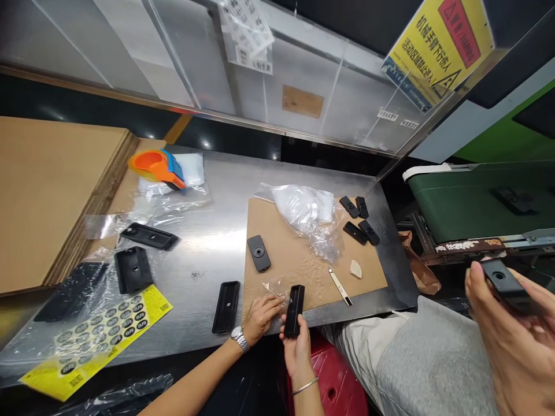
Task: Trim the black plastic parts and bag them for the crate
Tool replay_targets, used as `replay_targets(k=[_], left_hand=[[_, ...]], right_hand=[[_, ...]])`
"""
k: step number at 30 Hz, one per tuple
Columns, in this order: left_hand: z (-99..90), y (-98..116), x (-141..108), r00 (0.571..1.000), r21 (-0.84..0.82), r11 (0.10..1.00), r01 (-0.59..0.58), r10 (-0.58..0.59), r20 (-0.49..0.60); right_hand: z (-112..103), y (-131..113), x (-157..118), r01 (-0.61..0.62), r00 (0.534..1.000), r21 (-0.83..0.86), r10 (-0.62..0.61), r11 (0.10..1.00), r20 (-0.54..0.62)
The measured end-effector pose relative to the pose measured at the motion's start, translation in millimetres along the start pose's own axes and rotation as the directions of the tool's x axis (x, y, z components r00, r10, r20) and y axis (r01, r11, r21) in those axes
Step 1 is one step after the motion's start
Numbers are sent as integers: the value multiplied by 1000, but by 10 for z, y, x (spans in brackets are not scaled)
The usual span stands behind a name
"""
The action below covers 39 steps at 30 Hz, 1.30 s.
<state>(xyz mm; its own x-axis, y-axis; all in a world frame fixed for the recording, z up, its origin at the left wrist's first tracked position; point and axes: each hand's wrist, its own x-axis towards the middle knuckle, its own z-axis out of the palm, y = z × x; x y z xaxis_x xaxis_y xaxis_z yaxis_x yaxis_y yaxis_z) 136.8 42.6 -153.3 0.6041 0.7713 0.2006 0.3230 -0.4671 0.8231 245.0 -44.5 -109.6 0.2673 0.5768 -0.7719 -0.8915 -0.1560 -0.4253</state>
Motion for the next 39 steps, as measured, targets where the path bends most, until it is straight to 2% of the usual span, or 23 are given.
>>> replay_targets(k=[6, 9, 11, 15, 19, 22, 25, 30, 33, 36, 39], left_hand=[[120, 101, -151, 982, 79, 978, 191, -190, -13], [139, 135, -114, 950, 75, 947, 312, -310, -36], [120, 132, -68, 922, 57, 920, 388, -386, -37], [34, 74, 21, 884, -6, 885, 466, -465, 41], [-39, 21, 51, 866, -72, 865, 497, -489, 104], [-40, 27, 27, 859, -97, 854, 512, -505, 90], [-6, 71, -12, 850, -91, 846, 525, -526, 21], [17, 213, -77, 859, -9, 865, 502, -500, -112], [-22, 315, -137, 877, 76, 884, 461, -441, -188], [-71, 381, -212, 928, 124, 927, 354, -333, -166], [-110, 418, -280, 966, 134, 961, 244, -229, -116]], right_hand=[[-342, -51, -296, 15, 999, -24, -16, 1000, -30], [-445, -16, -384, -17, 999, -59, 14, 998, -52], [-475, 13, -430, -38, 999, -82, 36, 996, -28], [-433, 72, -462, -103, 993, -94, 108, 990, 50], [-312, 171, -376, -115, 991, -134, 122, 984, 48], [-234, 280, -288, -76, 996, -167, 82, 983, 28], [-203, 382, -256, -30, 999, -201, 33, 979, 14], [-231, 419, -285, 70, 997, -335, -60, 940, 39], [-233, 332, -244, 74, 997, -390, -56, 918, 58], [-184, 204, -154, 22, 998, -394, 2, 919, 61], [-102, 104, -77, -80, 993, -364, 107, 928, 55]])
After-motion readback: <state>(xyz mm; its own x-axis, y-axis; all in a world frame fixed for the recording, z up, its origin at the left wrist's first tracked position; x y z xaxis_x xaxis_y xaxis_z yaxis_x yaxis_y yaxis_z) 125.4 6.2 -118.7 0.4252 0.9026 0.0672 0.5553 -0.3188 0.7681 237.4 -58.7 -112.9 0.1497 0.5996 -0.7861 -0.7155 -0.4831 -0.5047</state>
